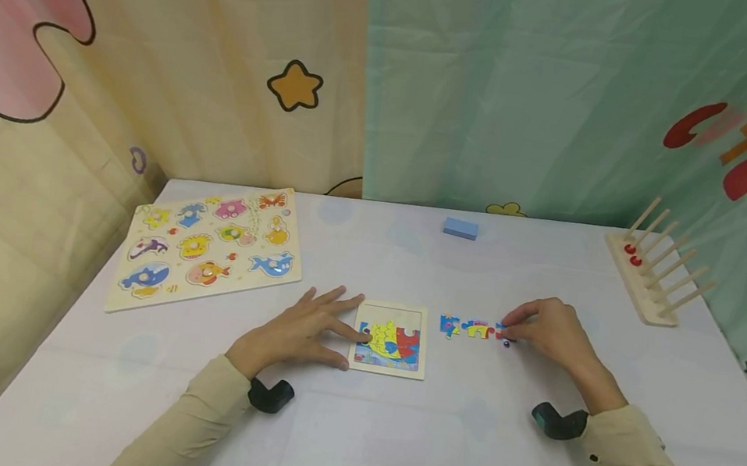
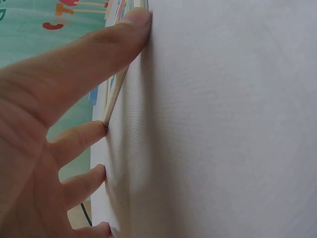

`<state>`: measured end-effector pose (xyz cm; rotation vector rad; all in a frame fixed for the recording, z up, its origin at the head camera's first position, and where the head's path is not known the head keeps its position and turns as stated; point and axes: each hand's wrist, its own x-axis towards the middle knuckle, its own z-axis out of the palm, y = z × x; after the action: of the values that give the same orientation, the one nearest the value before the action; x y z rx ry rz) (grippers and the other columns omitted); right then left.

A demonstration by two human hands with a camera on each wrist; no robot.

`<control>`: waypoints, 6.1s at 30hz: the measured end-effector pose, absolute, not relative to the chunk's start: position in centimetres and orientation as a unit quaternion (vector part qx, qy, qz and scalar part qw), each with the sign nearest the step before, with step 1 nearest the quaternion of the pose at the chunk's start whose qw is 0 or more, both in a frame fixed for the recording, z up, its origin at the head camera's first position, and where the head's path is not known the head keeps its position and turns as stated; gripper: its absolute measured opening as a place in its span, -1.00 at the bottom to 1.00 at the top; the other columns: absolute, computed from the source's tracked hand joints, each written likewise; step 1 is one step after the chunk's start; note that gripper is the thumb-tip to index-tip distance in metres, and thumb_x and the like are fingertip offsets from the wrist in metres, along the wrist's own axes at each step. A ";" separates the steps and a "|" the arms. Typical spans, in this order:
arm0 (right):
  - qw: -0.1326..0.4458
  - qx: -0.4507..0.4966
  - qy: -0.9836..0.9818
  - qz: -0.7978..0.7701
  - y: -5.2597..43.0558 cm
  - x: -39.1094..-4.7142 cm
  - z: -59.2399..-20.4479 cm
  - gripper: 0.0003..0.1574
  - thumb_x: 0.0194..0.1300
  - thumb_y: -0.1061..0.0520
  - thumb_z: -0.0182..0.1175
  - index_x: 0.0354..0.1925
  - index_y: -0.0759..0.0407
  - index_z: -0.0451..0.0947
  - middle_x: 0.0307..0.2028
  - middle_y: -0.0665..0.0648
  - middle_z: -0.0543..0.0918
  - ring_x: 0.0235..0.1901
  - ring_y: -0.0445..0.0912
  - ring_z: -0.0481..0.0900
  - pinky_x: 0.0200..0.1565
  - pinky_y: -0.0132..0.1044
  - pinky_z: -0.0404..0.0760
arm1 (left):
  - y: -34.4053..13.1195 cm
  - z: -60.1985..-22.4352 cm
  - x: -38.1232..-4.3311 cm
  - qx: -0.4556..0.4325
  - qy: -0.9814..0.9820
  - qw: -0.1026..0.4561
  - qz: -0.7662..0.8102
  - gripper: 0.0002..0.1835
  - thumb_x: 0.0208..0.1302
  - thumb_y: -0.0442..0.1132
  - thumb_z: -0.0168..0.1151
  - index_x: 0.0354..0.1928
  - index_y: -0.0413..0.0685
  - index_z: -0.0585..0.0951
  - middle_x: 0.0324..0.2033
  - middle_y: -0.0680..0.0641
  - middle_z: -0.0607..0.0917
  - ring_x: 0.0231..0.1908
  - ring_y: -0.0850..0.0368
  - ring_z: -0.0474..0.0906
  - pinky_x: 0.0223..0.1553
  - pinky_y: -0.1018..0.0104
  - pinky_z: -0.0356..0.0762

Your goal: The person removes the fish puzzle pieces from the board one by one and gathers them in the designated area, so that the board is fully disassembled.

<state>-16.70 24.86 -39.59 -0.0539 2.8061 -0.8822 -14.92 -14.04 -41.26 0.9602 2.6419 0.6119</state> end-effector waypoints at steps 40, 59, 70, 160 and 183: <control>0.114 -0.134 0.917 -0.358 14.1 -17.9 -40.1 -0.68 0.10 0.21 0.43 -0.12 0.24 0.74 -0.30 0.05 0.68 -0.36 -0.08 0.47 -0.35 -0.30 0.50 | -14.0 -41.2 -15.0 0.333 0.910 0.137 0.203 -0.46 0.05 0.12 0.48 0.14 0.37 0.66 0.48 -0.01 0.20 0.51 -0.14 -0.17 0.39 -0.34 -0.28; 0.156 -0.193 0.896 -0.367 9.7 -16.9 -40.2 -0.72 0.12 0.22 0.42 -0.14 0.13 0.75 -0.29 -0.04 0.69 -0.27 -0.16 0.53 -0.21 -0.30 0.57 | -14.0 -41.0 -15.0 0.334 0.910 0.136 0.204 -0.48 0.06 0.12 0.46 0.12 0.32 0.68 0.47 -0.04 0.22 0.51 -0.17 -0.14 0.37 -0.38 -0.27; 0.159 -0.182 0.911 -0.334 9.0 -16.5 -40.2 -0.73 0.09 0.22 0.46 -0.17 0.08 0.76 -0.30 -0.07 0.69 -0.23 -0.17 0.57 -0.08 -0.20 0.59 | -13.9 -41.0 -15.0 0.335 0.909 0.138 0.206 -0.49 0.06 0.13 0.46 0.11 0.31 0.68 0.47 -0.03 0.21 0.51 -0.15 -0.15 0.38 -0.37 -0.28; 0.166 0.027 0.877 -0.450 19.1 -14.5 -40.3 -0.79 0.07 0.12 0.45 -0.25 0.08 0.79 -0.37 0.05 0.70 -0.72 -0.12 0.30 -0.63 -0.36 0.22 | -12.5 -40.7 -15.4 0.268 0.942 0.137 0.149 -0.05 0.08 0.29 0.37 0.48 0.17 0.28 0.51 0.04 0.12 0.51 -0.19 -0.21 0.42 -0.28 -0.21; 0.090 -0.029 0.922 -0.376 18.8 -14.1 -41.0 -0.90 0.05 0.16 0.48 -0.36 0.09 0.79 -0.31 0.05 0.76 -0.17 -0.05 0.60 -0.22 -0.24 0.51 | -12.6 -40.8 -15.4 0.272 0.940 0.136 0.156 -0.05 0.09 0.32 0.34 0.49 0.17 0.27 0.51 0.05 0.12 0.51 -0.18 -0.21 0.42 -0.27 -0.22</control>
<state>-14.12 18.82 -40.98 -0.0853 2.7414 -1.1193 -15.45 -12.60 -40.75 0.7870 2.7208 0.4513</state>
